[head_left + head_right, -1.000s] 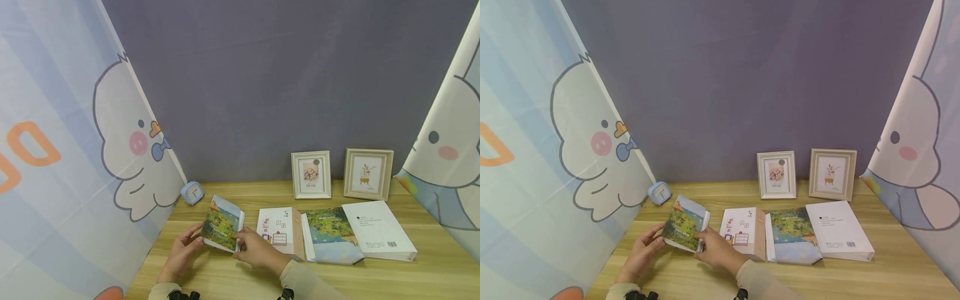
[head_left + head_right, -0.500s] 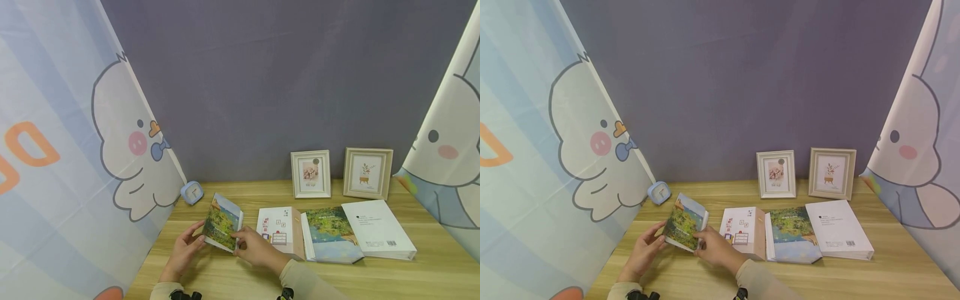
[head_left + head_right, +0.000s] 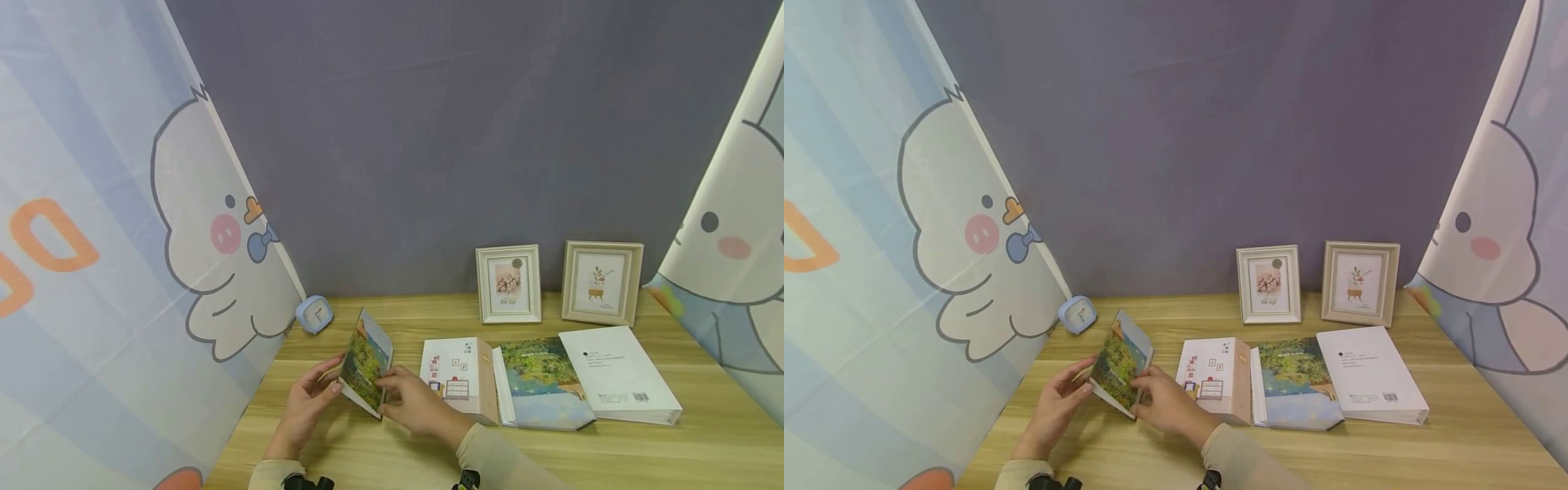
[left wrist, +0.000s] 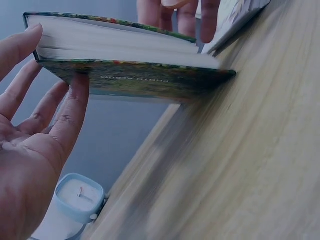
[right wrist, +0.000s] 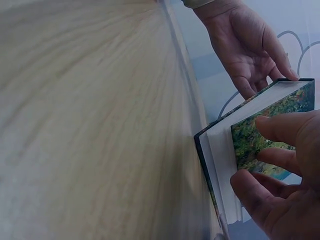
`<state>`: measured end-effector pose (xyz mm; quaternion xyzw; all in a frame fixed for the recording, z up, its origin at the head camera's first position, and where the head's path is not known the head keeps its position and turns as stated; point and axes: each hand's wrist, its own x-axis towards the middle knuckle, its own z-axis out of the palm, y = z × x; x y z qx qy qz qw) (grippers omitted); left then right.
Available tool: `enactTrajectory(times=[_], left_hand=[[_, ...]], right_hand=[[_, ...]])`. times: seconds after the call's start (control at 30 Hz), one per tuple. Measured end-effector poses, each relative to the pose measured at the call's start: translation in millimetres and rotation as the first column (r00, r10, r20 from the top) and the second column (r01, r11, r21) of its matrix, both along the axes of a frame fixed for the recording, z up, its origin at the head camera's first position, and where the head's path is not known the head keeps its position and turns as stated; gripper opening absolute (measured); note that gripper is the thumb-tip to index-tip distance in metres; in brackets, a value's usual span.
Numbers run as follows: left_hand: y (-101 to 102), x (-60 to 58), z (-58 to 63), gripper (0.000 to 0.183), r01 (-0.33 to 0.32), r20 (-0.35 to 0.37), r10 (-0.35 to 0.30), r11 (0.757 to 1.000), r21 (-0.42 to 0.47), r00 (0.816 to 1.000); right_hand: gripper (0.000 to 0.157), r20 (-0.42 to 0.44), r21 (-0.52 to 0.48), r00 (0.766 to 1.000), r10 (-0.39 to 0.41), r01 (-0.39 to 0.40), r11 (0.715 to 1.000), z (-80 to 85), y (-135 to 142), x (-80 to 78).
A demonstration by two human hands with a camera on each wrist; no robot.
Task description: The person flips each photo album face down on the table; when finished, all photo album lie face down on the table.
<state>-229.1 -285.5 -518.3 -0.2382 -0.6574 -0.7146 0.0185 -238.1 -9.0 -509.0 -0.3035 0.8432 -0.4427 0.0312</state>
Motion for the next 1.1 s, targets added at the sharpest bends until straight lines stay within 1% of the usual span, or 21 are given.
enactTrajectory(times=[0.13,0.3,0.47,0.53,0.7,0.87,1.0,1.1], left_hand=[[4,-0.2,2.5,0.053,0.010,0.000,-0.010,1.000,-0.006,1.000],[8,-1.8,2.7,0.057,0.002,0.021,-0.002,1.000,0.000,1.000],[13,-2.6,3.3,0.057,0.014,0.035,-0.014,1.000,0.005,0.999],[13,-3.5,2.7,0.056,0.026,0.034,-0.026,1.000,0.003,0.999],[15,-5.6,0.0,0.054,0.039,0.063,-0.039,0.999,-0.004,0.997],[19,-5.6,-0.3,0.051,0.033,0.076,-0.032,0.999,-0.016,0.997],[22,-4.8,0.1,0.048,0.014,0.099,-0.010,0.999,-0.034,0.995],[23,-4.3,-0.2,0.048,0.018,0.107,-0.013,0.999,-0.047,0.994]], right_hand=[[0.052,0.018,-0.023,1.000,-0.010,0.011,1.000,2.0,0,-1.3],[0.052,0.068,-0.067,0.998,0.012,-0.007,0.998,6.1,1,-1.3],[0.052,0.092,-0.129,0.995,0.028,-0.016,0.992,9.7,2,-0.2],[0.052,0.100,-0.155,0.995,0.031,-0.016,0.988,10.8,3,0.0],[0.052,0.130,-0.209,0.991,0.036,-0.008,0.978,11.2,3,0.2],[0.052,0.156,-0.228,0.988,0.024,0.012,0.974,11.5,6,-1.1],[0.054,0.147,-0.211,0.989,-0.014,0.045,0.976,14.2,8,-1.8],[0.057,0.145,-0.196,0.989,-0.035,0.063,0.979,16.5,10,-1.9]])
